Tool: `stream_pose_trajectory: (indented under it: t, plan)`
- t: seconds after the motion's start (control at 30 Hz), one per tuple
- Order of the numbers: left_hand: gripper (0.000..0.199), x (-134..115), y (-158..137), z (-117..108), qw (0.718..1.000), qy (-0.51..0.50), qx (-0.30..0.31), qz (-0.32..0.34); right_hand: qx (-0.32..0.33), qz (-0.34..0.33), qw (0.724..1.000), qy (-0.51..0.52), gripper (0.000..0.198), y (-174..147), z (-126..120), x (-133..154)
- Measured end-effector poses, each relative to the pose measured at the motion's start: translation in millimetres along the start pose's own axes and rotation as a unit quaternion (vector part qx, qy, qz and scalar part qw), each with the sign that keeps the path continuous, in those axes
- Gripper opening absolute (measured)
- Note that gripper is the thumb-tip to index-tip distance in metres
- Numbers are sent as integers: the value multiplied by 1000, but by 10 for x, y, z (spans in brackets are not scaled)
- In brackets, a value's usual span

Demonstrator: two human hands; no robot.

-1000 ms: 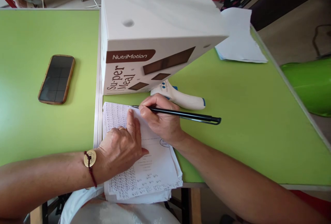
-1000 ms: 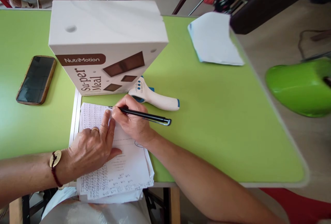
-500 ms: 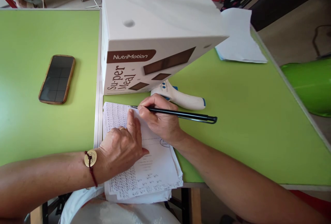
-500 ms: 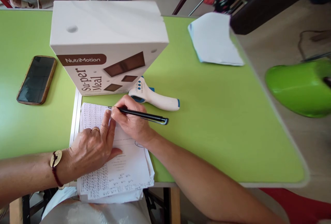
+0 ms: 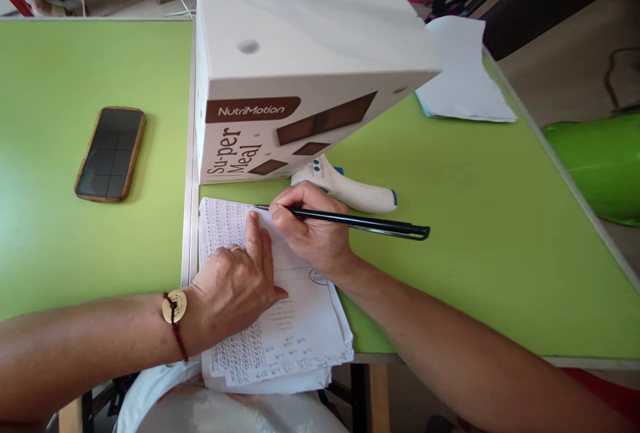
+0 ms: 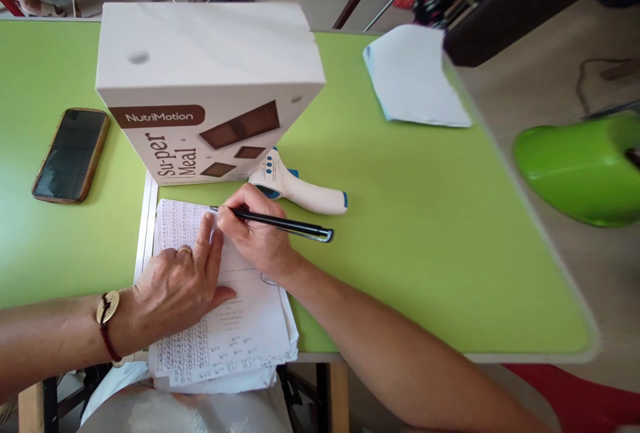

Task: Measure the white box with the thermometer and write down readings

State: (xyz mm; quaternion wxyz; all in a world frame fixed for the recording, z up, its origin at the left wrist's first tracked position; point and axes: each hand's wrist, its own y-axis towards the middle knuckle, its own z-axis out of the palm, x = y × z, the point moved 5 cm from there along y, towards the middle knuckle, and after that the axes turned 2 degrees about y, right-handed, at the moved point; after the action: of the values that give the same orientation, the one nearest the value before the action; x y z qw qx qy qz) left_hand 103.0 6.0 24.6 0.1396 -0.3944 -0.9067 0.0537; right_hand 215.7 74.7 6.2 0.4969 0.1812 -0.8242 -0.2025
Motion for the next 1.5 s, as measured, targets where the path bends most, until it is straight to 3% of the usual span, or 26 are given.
stream_pose_trajectory:
  t: [1.5]
  plan:
    - [82,-11,-3,19,1000,-1,-13,-2,3,5,1000,-11,20,0,6,-3]
